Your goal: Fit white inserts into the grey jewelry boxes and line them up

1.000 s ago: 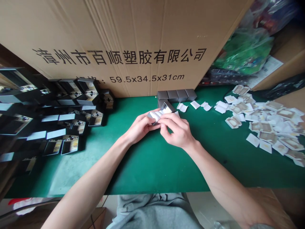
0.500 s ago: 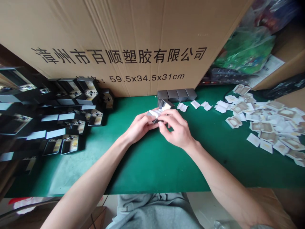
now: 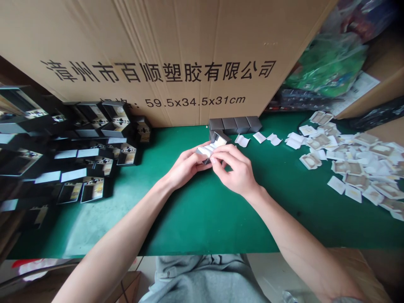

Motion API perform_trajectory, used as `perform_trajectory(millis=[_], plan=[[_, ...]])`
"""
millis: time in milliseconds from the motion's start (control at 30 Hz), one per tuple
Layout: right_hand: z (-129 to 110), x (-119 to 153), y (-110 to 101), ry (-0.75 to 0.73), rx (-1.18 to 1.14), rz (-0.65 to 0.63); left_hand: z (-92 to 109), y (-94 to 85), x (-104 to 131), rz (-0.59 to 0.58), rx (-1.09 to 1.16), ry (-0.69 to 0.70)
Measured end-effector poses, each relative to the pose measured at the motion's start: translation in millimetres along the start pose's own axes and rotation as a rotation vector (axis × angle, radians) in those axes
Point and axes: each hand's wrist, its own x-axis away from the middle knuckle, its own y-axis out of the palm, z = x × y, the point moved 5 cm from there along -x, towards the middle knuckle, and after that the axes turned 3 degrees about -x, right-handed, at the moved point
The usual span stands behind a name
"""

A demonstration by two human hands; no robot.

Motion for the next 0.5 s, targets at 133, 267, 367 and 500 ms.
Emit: perform_trajectory(millis=[133, 267, 367, 500], plan=[[-1.6, -1.3, -1.6, -0.041, 0.000, 0.033, -0.5, -0.4, -0.2, 0.011, 0.016, -0.013], [-2.0, -1.2, -1.4, -0.037, -0.013, 0.031, -0.3, -0.8, -0.2, 0.013, 0.020, -0.019], [-1.7, -1.4, -1.4, -0.030, -0.017, 0.012, -0.3, -1.6, -0.1, 0.008, 0.043, -0.012], [-0.6, -1.1, 0.4, -0.040, 0.041, -0.044, -1.1, -4.8, -0.8, 0.019, 0.079, -0.011]])
